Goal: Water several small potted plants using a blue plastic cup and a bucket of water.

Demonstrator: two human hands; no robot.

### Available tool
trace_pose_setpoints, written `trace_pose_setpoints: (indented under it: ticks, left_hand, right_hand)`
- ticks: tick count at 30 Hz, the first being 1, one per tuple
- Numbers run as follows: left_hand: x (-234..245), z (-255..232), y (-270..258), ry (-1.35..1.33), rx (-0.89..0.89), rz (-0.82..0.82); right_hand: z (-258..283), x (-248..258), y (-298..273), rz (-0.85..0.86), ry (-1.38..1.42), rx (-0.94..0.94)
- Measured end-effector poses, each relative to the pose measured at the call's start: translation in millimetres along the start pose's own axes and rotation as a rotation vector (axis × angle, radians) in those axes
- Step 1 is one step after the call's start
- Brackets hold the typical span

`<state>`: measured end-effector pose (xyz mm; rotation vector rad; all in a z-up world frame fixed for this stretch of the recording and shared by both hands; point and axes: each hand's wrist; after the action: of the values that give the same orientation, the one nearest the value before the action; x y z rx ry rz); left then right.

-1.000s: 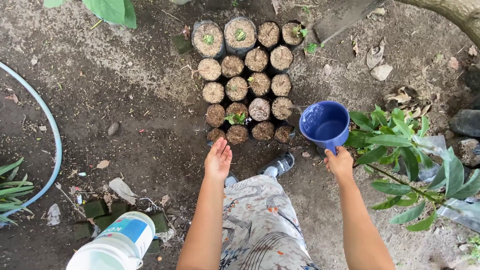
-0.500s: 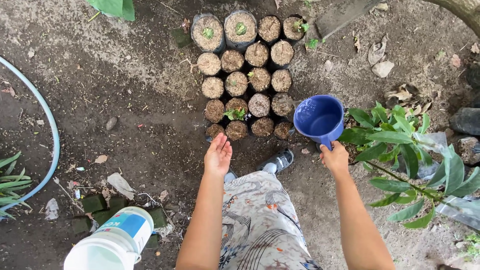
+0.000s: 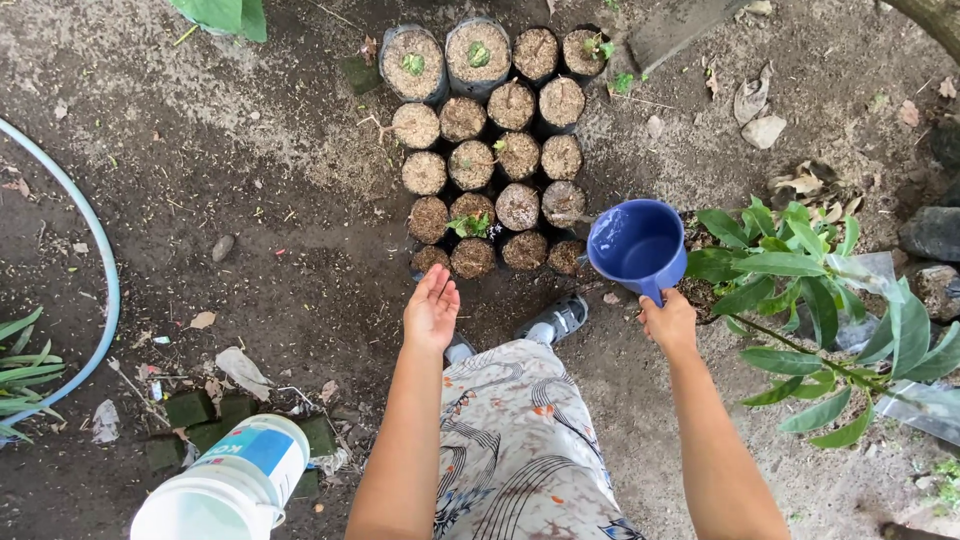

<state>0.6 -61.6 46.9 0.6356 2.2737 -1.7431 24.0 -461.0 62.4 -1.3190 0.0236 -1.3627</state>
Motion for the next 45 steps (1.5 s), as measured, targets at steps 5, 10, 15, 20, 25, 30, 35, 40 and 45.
trace_pose_setpoints:
  ticks: [5,10,15,20,25,30,35,40,45]
  left_hand:
    - [1,1,0,-0.001,0.001,-0.016]
    - [2,3,2,-0.009,0.008,-0.025]
    - [3,5,6,-0.016,0.007,-0.031]
    - [1,6,4,-0.023,0.007,-0.027]
    - [-1,6,0,-0.026,0.003,-0.015]
    - [-7,4,-5,-0.016,-0.005,-0.040]
    - [-9,3,-6,-0.007,-0.009,-0.049]
    - [-8,4,-4,-0.002,-0.008,-0.052]
    - [-4,3,0,-0.014,0.002,-0.043]
  right_hand:
    - [-12,-1,9,-0.016,-0.006,-0.005]
    - [-12,2,18,-0.040,-0.025,-0.024]
    - [-8,5,26,-0.056,-0.059,0.001]
    - [8,9,27,-0.053,-0.016,-0.030]
    - [22,14,27,-0.061,-0.092,-0.023]
    - [22,9,34,-0.051,-0.103,0.025]
    - [22,2,31,-0.052,-0.094,0.058]
    - [17,-4,26,-0.077,-0.096,0.097]
    - [9,-8,21,-0.046,-0.095,0.069]
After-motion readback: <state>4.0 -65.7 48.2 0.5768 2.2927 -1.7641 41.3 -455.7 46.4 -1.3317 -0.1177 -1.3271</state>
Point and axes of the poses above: each hand's wrist, its own y-axis towards the middle knuckle, its own x-axis out of the back of the hand, z = x × y, and after that the axes turned 14 degrees about -y, right-handed
